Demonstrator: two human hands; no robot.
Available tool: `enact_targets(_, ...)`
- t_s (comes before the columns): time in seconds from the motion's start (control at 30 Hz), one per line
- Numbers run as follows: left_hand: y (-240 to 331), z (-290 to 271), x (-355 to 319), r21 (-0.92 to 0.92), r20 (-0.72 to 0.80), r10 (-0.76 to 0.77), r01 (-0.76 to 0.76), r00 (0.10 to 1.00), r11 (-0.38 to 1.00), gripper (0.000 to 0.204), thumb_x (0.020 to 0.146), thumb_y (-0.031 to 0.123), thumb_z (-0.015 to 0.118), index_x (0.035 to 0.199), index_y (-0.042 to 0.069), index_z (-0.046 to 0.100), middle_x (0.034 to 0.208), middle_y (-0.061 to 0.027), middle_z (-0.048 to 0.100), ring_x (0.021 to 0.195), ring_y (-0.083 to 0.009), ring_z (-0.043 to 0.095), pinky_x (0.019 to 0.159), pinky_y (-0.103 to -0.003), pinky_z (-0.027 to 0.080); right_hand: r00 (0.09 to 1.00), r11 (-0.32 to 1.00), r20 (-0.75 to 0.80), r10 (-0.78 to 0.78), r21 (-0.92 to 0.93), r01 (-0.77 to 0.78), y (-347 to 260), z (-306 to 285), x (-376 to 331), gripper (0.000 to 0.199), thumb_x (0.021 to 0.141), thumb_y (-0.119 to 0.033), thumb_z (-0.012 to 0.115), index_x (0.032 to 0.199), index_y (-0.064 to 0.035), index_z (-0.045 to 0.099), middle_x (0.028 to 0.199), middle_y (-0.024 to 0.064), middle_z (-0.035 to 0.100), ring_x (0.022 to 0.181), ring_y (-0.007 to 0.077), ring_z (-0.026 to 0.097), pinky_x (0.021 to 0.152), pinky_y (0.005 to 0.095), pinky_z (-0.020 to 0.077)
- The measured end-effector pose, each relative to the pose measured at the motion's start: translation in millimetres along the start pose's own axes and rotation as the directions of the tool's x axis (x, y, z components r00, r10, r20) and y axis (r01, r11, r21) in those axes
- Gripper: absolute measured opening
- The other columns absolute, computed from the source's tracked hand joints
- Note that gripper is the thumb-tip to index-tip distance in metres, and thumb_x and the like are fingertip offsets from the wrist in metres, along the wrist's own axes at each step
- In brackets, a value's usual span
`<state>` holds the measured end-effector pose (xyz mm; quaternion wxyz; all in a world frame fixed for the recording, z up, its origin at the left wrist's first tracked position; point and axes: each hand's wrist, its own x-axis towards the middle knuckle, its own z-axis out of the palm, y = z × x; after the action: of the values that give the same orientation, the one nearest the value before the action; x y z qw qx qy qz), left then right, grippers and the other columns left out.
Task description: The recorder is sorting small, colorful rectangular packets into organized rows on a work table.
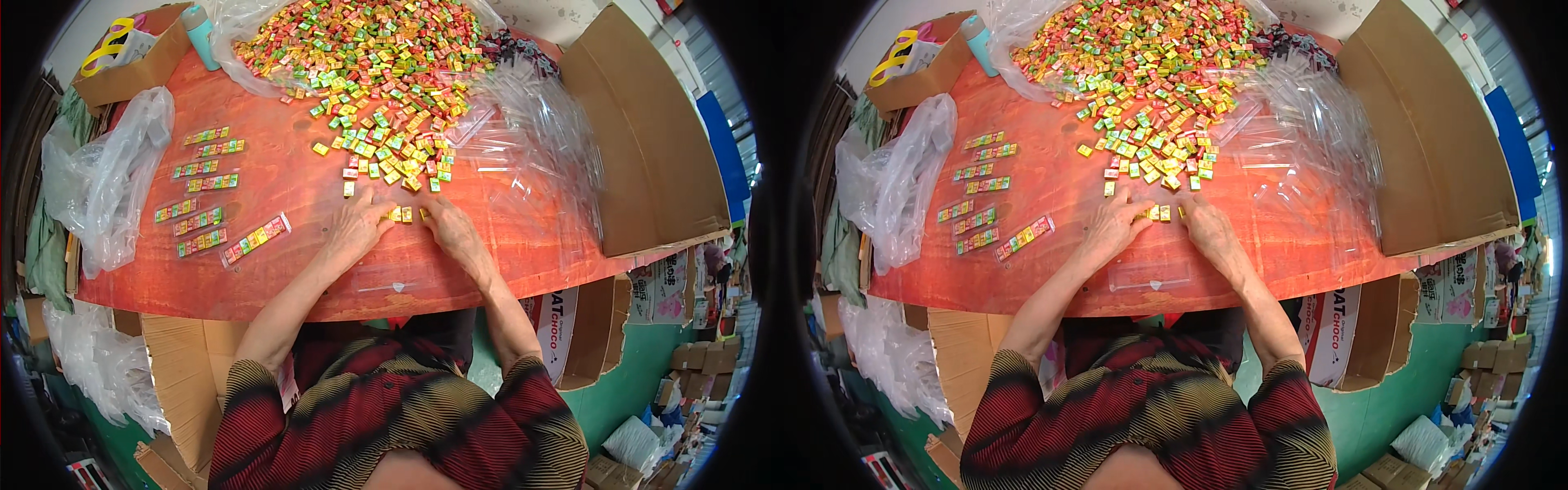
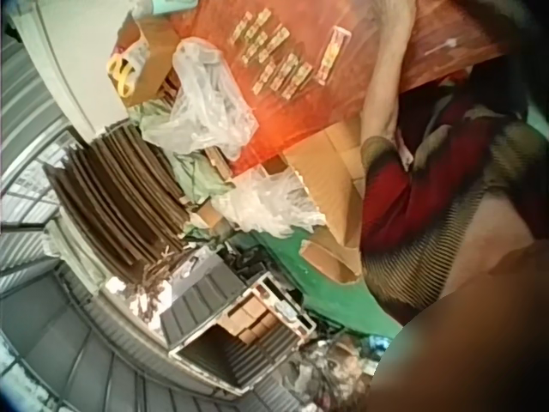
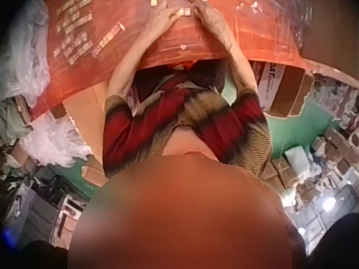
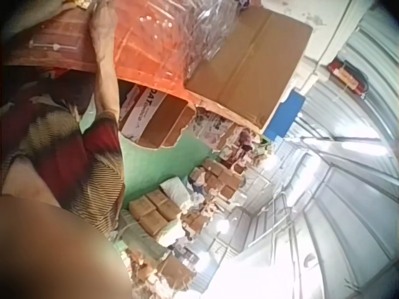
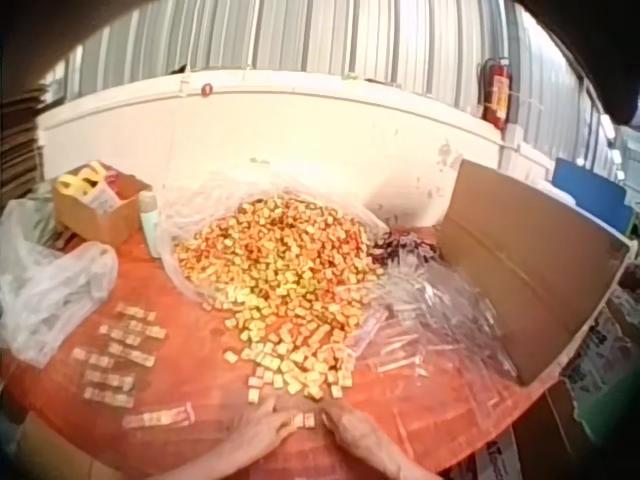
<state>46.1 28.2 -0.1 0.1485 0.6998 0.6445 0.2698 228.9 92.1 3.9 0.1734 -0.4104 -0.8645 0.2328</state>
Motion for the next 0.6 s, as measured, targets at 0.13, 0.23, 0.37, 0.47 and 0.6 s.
enact_targets(0.13,5,0,-1,0.018,0.024,-0.023,0.023,0.999,1.000,0.030,0.071,0.020,0.068,0.100,0.015,0.063,0.090,-0.0110,0.049,0.085,-0.0304,0.055,0.067,-0.042,0.046,1.000,1.000,0.019,0.002,-0.002,-0.002,2,5,1,0.023,0.075,-0.008,0.059,0.097,-0.0016,0.053,0.086,0.0207,0.057,0.084,0.0389,0.055,0.068,0.0442,0.0453)
enact_targets(0.23,-1,5,-5,0.003,-0.037,0.019,-0.019,0.999,1.000,0.030,0.070,0.021,0.068,0.100,0.015,0.063,0.089,-0.0104,0.050,0.084,-0.0299,0.055,0.066,-0.042,0.046,0.998,0.984,0.017,-0.053,0.169,0.049,8,3,6,0.023,0.076,-0.010,0.059,0.097,-0.0019,0.053,0.086,0.0201,0.058,0.082,0.0386,0.056,0.067,0.0444,0.0456)
enact_targets(0.37,6,3,-3,0.005,-0.061,0.030,-0.030,0.998,1.000,0.030,0.069,0.021,0.069,0.098,0.015,0.064,0.089,-0.0106,0.050,0.083,-0.0301,0.055,0.065,-0.043,0.046,0.974,0.996,-0.221,0.048,-0.064,-0.064,12,1,24,0.027,0.077,-0.012,0.059,0.103,-0.0060,0.054,0.089,0.0187,0.058,0.080,0.0367,0.058,0.066,0.0431,0.0470)
enact_targets(0.47,8,7,-2,0.022,-0.033,-0.006,0.007,0.999,1.000,0.030,0.068,0.022,0.070,0.097,0.015,0.065,0.089,-0.0111,0.051,0.082,-0.0304,0.056,0.065,-0.043,0.046,0.981,0.984,-0.155,0.114,-0.121,-0.134,19,10,25,0.026,0.077,-0.012,0.060,0.102,-0.0067,0.056,0.092,0.0159,0.057,0.078,0.0361,0.058,0.067,0.0418,0.0468)
enact_targets(0.6,7,8,-3,0.016,-0.057,-0.011,0.012,0.998,1.000,0.029,0.068,0.021,0.070,0.096,0.015,0.065,0.089,-0.0114,0.051,0.083,-0.0305,0.056,0.065,-0.044,0.046,0.984,0.994,-0.169,0.057,-0.078,-0.071,16,0,19,0.025,0.075,-0.014,0.061,0.099,-0.0069,0.055,0.089,0.0150,0.056,0.079,0.0348,0.057,0.066,0.0412,0.0463)
